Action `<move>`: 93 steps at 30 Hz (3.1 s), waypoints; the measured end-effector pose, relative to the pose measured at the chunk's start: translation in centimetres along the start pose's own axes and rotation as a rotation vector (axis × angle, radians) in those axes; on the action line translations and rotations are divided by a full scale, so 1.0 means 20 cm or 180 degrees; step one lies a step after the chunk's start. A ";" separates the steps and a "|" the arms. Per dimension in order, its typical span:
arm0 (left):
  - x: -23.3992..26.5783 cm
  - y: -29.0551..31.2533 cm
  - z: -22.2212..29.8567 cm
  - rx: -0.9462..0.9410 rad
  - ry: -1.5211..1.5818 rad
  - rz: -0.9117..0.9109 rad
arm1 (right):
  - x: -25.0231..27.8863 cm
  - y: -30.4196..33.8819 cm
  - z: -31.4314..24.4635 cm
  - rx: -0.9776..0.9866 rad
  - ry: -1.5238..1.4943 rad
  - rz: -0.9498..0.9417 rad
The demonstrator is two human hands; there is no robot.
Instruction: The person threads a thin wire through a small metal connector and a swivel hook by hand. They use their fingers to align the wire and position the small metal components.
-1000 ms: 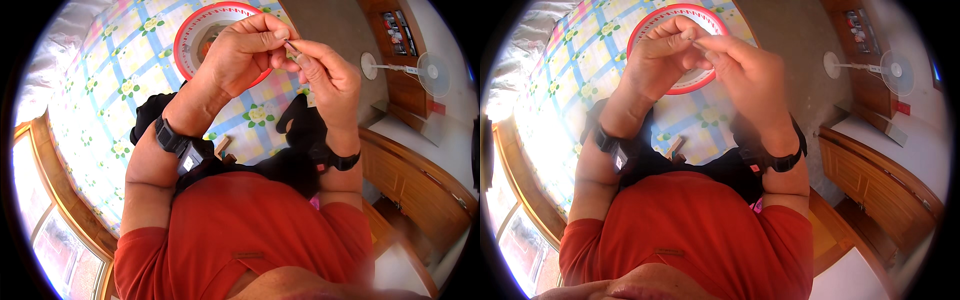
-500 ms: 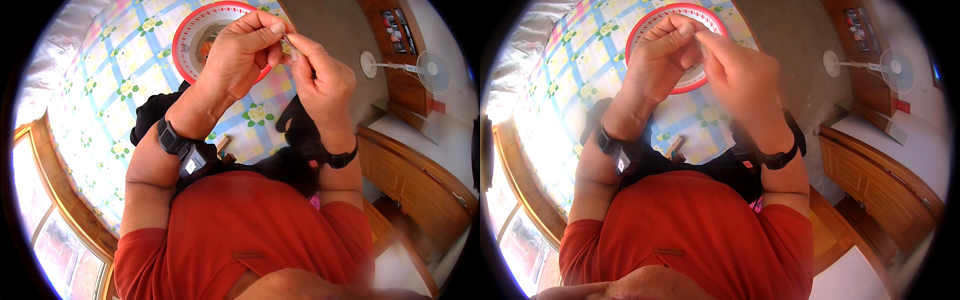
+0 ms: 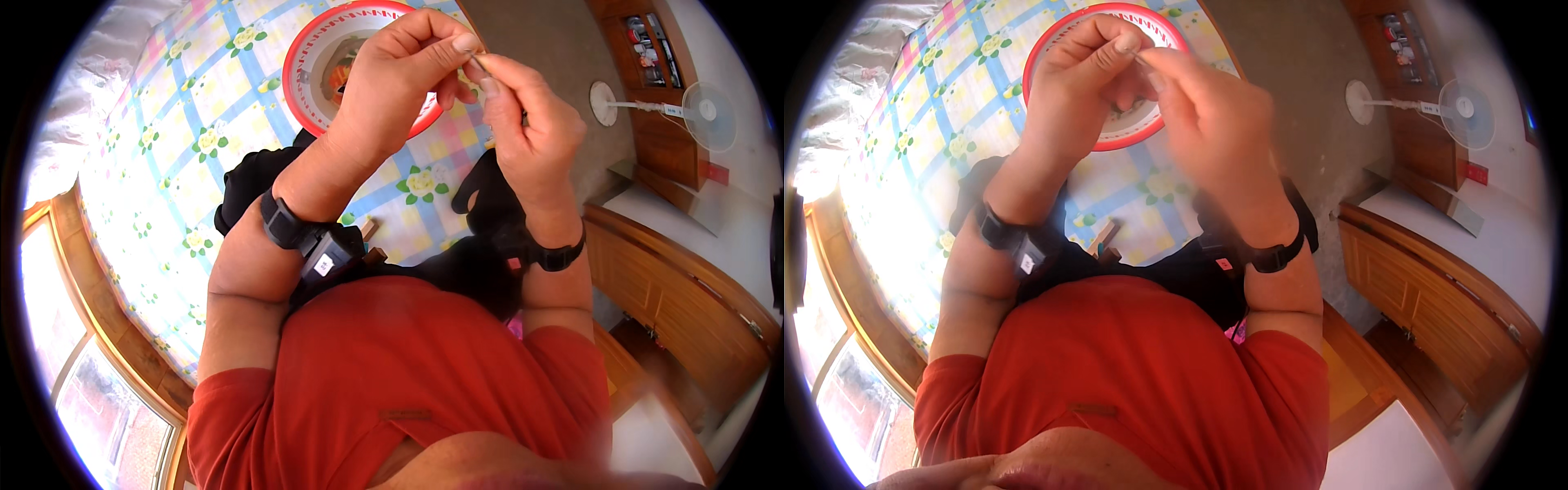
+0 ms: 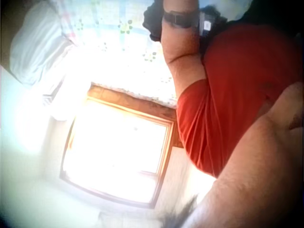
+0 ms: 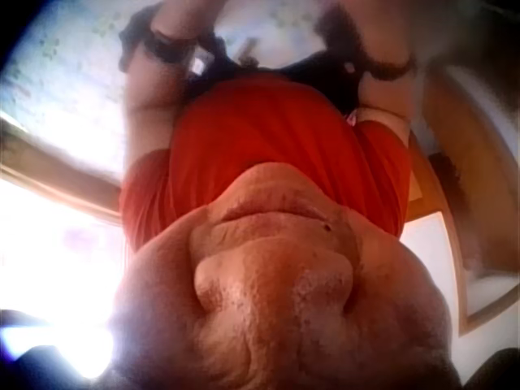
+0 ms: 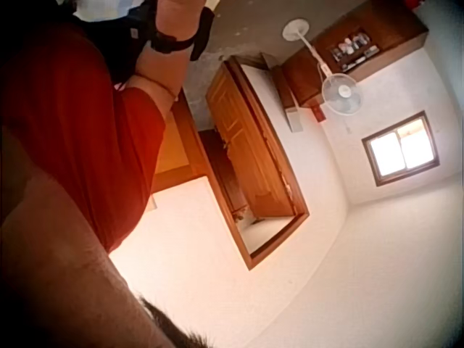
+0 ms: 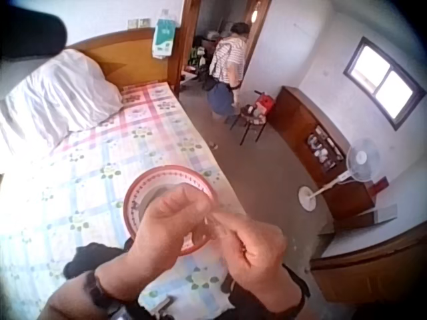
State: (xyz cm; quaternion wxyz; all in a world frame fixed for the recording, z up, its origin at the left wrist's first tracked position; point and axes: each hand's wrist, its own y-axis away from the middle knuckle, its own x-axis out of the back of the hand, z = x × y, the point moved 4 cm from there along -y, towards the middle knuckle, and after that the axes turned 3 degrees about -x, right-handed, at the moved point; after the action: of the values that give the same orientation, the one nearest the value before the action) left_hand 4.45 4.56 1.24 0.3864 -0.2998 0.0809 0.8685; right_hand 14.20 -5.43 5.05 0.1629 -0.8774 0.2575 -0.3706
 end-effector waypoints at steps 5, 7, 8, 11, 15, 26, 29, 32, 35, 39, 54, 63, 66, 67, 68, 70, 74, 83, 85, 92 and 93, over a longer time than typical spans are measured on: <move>-0.03 0.01 0.02 -0.0315 -0.1211 -0.0144 | 0.02 -0.01 0.04 -0.1040 -0.2026 0.0045; -0.04 0.02 0.01 -0.0158 -0.1298 -0.0192 | 0.03 -0.03 0.04 -0.1247 -0.2306 0.0013; -0.05 0.02 0.01 -0.0078 -0.1338 -0.0218 | 0.04 -0.04 0.02 -0.1164 -0.2301 -0.0014; -0.05 0.04 0.02 0.0035 -0.1503 -0.0429 | 0.04 -0.05 -0.03 -0.1042 -0.2059 -0.0208; -0.05 0.04 0.00 0.0051 -0.1457 -0.0315 | 0.01 -0.03 -0.03 -0.1166 -0.1524 -0.0455; -0.13 0.04 0.05 -0.2238 -0.3663 -0.0103 | -0.01 -0.03 0.04 -0.0877 -0.1675 0.0060; -0.15 0.06 0.05 -0.1931 -0.3555 -0.0210 | 0.00 -0.02 0.07 -0.0960 -0.1701 0.0159; -0.12 0.04 -0.08 -0.1250 -0.1436 0.0113 | 0.03 -0.06 0.10 -0.0678 -0.1970 0.0249; -0.11 0.04 -0.10 -0.0758 -0.0653 0.0088 | 0.04 -0.11 -0.06 0.0447 -0.0462 0.0415; -0.13 0.03 -0.07 -0.0420 -0.0451 -0.0293 | 0.07 -0.12 -0.04 0.0342 0.0102 0.0053; -0.05 0.04 -0.04 -0.0032 -0.0704 -0.0144 | 0.07 -0.04 0.07 -0.0826 -0.2184 -0.0515; -0.08 0.05 -0.03 0.0015 -0.0687 -0.0247 | 0.03 -0.04 0.08 -0.0971 -0.2536 -0.0310; -0.08 0.06 -0.03 0.0053 -0.0581 -0.0209 | 0.03 -0.04 0.08 -0.0866 -0.2472 -0.0334; -0.09 0.06 -0.02 0.0071 -0.0568 -0.0191 | 0.03 -0.04 0.09 -0.0826 -0.2484 -0.0368; -0.09 0.06 -0.02 0.0090 -0.0554 -0.0174 | 0.03 -0.04 0.09 -0.0787 -0.2496 -0.0402; -0.09 0.06 -0.02 0.0128 -0.0537 -0.0170 | 0.02 -0.04 0.09 -0.0794 -0.2485 -0.0382; -0.09 0.06 -0.02 0.0099 -0.0504 -0.0211 | 0.02 -0.05 0.08 -0.0721 -0.2281 -0.0411; -0.10 0.08 0.02 0.0215 -0.0459 -0.0248 | 0.00 -0.04 0.07 -0.0885 -0.1906 -0.0351; -0.10 0.09 0.04 0.0068 -0.0678 -0.0246 | 0.00 -0.04 0.06 -0.0953 -0.1812 -0.0316; -0.14 0.13 0.06 -0.1449 -0.2479 -0.0319 | 0.00 -0.04 0.05 -0.1272 -0.1753 -0.0182; -0.15 0.14 0.06 -0.1582 -0.2599 -0.0342 | 0.00 -0.04 0.05 -0.1303 -0.1809 -0.0188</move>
State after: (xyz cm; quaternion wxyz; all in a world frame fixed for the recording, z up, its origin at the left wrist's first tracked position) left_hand 3.44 1.31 3.68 0.3476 -0.0213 -0.3032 0.8870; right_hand 15.13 -4.72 4.71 0.0381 -0.9670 0.2452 -0.0568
